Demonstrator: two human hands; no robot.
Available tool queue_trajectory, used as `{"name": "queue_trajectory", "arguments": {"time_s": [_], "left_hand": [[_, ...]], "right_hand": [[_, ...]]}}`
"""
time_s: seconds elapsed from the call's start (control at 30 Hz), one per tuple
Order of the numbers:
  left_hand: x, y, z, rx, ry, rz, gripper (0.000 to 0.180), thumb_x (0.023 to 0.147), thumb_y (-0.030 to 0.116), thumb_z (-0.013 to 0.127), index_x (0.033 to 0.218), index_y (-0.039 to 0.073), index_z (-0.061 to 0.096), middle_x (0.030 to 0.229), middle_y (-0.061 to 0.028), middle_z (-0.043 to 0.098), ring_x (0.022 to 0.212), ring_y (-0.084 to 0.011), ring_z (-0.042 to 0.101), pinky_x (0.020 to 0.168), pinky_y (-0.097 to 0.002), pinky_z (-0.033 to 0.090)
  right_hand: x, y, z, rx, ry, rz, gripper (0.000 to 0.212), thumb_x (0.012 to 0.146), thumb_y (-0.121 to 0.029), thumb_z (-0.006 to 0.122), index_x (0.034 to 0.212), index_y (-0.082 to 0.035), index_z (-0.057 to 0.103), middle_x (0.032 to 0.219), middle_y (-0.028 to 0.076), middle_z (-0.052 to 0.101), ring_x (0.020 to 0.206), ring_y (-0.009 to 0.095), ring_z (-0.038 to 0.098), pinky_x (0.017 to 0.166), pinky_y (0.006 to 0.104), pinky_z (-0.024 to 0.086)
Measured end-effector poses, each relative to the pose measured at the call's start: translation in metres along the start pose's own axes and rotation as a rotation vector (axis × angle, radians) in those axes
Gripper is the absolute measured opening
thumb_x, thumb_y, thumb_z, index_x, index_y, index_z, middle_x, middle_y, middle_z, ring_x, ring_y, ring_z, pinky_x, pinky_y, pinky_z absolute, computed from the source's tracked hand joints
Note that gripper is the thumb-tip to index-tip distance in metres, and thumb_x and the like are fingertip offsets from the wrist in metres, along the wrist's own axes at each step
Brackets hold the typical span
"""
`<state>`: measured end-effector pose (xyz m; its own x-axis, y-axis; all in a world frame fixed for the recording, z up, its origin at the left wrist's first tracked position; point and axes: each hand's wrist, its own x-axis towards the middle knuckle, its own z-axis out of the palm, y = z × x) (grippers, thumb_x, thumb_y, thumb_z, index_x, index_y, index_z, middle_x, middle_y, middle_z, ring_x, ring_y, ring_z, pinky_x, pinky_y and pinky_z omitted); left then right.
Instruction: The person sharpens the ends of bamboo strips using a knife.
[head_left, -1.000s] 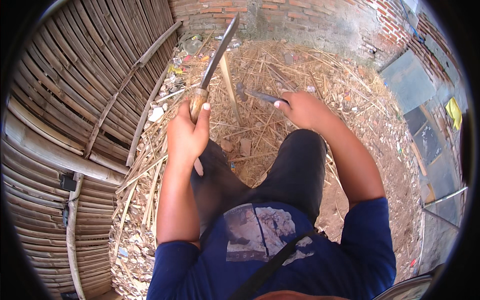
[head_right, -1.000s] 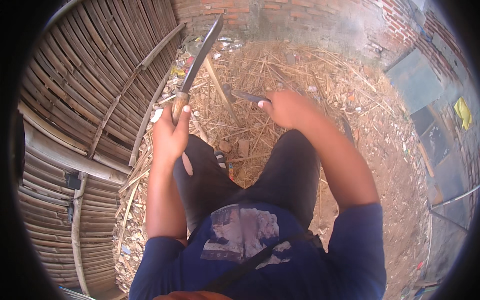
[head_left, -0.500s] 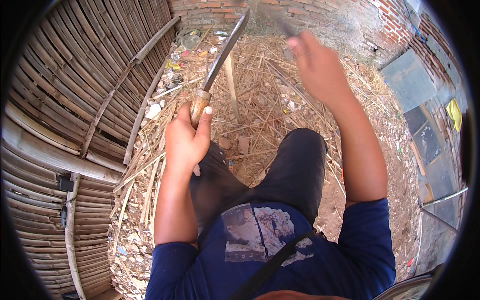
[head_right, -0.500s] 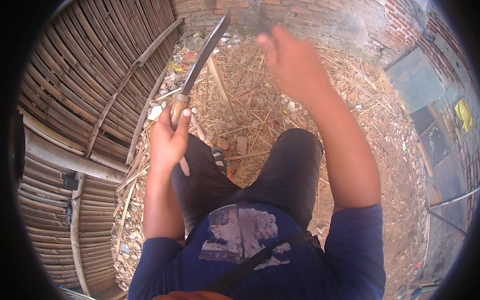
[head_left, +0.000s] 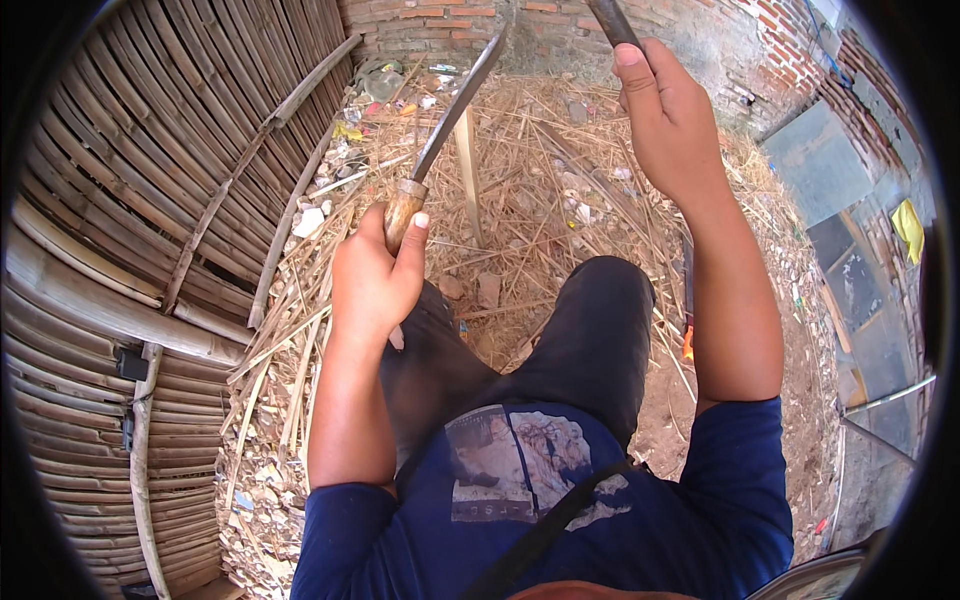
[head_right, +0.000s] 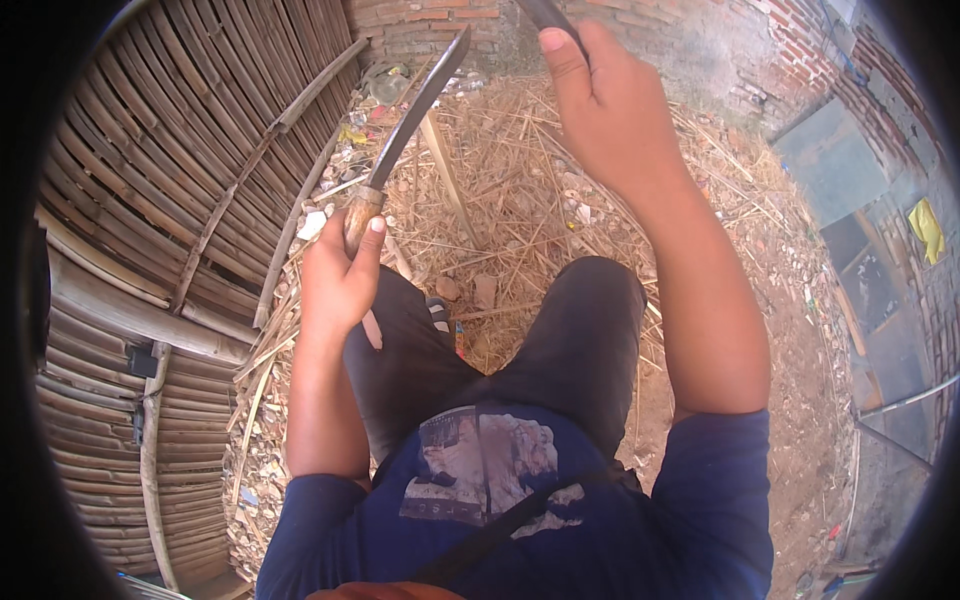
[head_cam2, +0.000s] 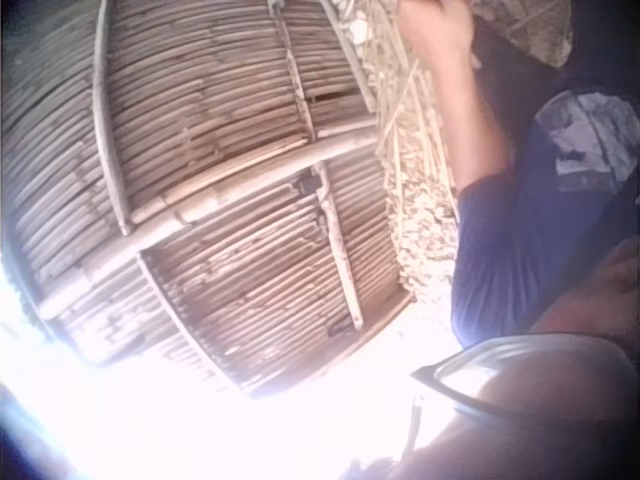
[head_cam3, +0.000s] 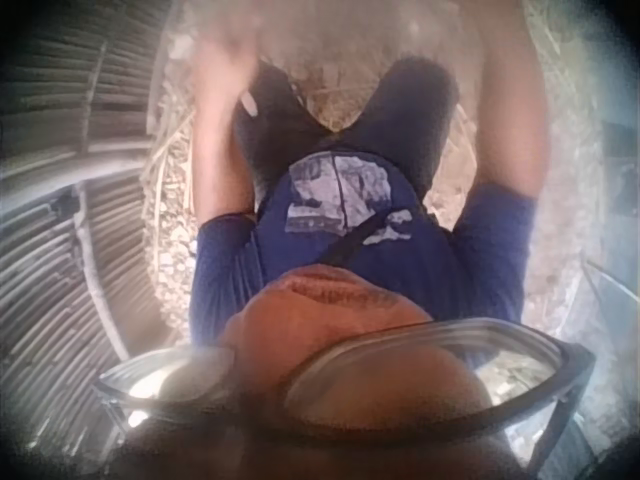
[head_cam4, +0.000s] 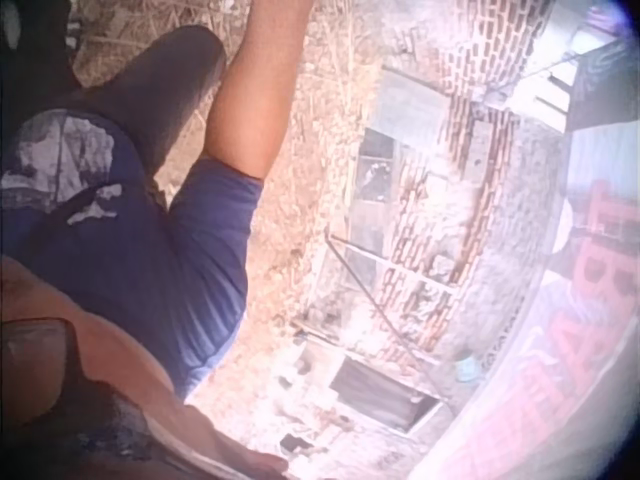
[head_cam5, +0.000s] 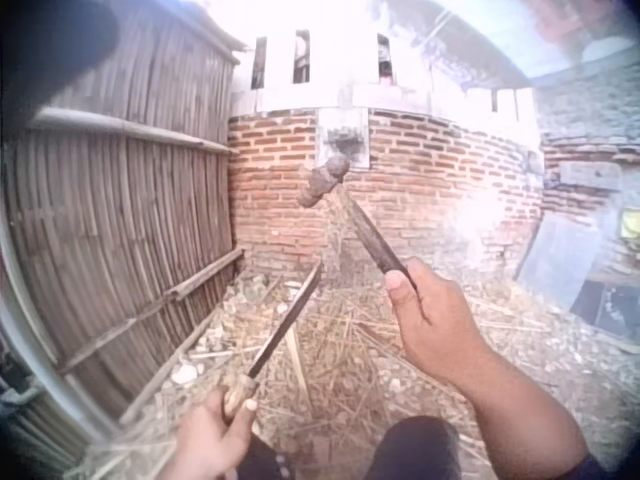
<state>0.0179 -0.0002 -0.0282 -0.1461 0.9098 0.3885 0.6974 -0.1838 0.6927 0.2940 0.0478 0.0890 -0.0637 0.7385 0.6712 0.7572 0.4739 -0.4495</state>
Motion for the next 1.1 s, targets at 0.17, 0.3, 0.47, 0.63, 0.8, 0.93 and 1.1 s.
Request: {"name": "queue_trajectory", "arguments": {"time_s": [0.17,0.3,0.47,0.63,0.8,0.93,1.1], "left_hand": [[0.003,0.008,-0.004,0.006,-0.019,-0.055,0.051,0.097,0.038,0.066,0.115,-0.009,0.063,0.067,-0.0231,0.066,0.067,-0.0422,0.069,0.065,-0.0468,0.053],[0.012,-0.005,-0.005,-0.002,0.03,-0.044,0.054,0.097,0.04,0.066,0.119,-0.009,0.063,0.067,-0.0228,0.066,0.069,-0.0411,0.07,0.067,-0.046,0.054],[0.007,-0.011,-0.006,0.03,0.037,-0.044,0.056,0.098,0.041,0.065,0.121,-0.01,0.062,0.067,-0.0228,0.066,0.069,-0.0399,0.071,0.068,-0.0448,0.054],[0.008,-0.001,-0.009,0.013,-0.007,-0.088,0.054,0.099,0.042,0.064,0.118,-0.009,0.063,0.065,-0.0186,0.065,0.066,-0.0339,0.068,0.066,-0.0426,0.053],[0.006,-0.001,-0.006,0.047,-0.03,-0.107,0.048,0.101,0.041,0.063,0.113,-0.005,0.065,0.067,-0.0133,0.065,0.065,-0.0223,0.064,0.066,-0.0392,0.05],[0.017,-0.009,-0.011,0.002,0.067,-0.06,0.053,0.098,0.042,0.065,0.119,-0.006,0.063,0.07,-0.0225,0.068,0.074,-0.0408,0.071,0.071,-0.0459,0.054],[0.012,-0.005,-0.014,0.087,0.002,-0.134,0.048,0.101,0.037,0.064,0.12,-0.006,0.064,0.075,-0.0144,0.068,0.075,-0.023,0.068,0.074,-0.0372,0.052]], "right_hand": [[-0.015,0.024,0.031,-0.308,-0.373,0.131,0.049,0.109,-0.044,0.04,0.11,0.0,0.062,0.083,0.022,0.068,0.077,0.04,0.068,0.071,0.0534,0.052],[-0.016,0.052,0.043,-0.348,-0.613,0.098,0.05,0.109,-0.043,0.041,0.11,0.0,0.065,0.088,0.022,0.069,0.082,0.04,0.068,0.073,0.0552,0.051],[-0.016,0.037,0.027,-0.181,-0.519,0.204,0.053,0.107,-0.047,0.044,0.107,0.001,0.066,0.084,0.019,0.067,0.077,0.035,0.067,0.07,0.0479,0.052],[0.0,0.019,0.006,0.16,-0.024,-0.001,0.048,0.107,-0.052,0.047,0.101,-0.007,0.064,0.067,-0.003,0.051,0.062,0.014,0.049,0.061,0.0323,0.043],[-0.01,0.013,0.032,-0.125,-0.219,0.081,0.05,0.107,-0.048,0.045,0.107,-0.001,0.062,0.081,0.019,0.066,0.076,0.035,0.067,0.069,0.0483,0.051],[-0.007,0.022,0.05,-0.35,-0.584,0.151,0.05,0.107,-0.047,0.044,0.105,-0.001,0.063,0.082,0.02,0.068,0.08,0.039,0.068,0.071,0.0518,0.051],[-0.021,0.032,0.038,-0.196,-0.378,0.048,0.05,0.108,-0.047,0.044,0.101,-0.001,0.063,0.076,0.011,0.067,0.069,0.031,0.064,0.066,0.0474,0.049]]}}
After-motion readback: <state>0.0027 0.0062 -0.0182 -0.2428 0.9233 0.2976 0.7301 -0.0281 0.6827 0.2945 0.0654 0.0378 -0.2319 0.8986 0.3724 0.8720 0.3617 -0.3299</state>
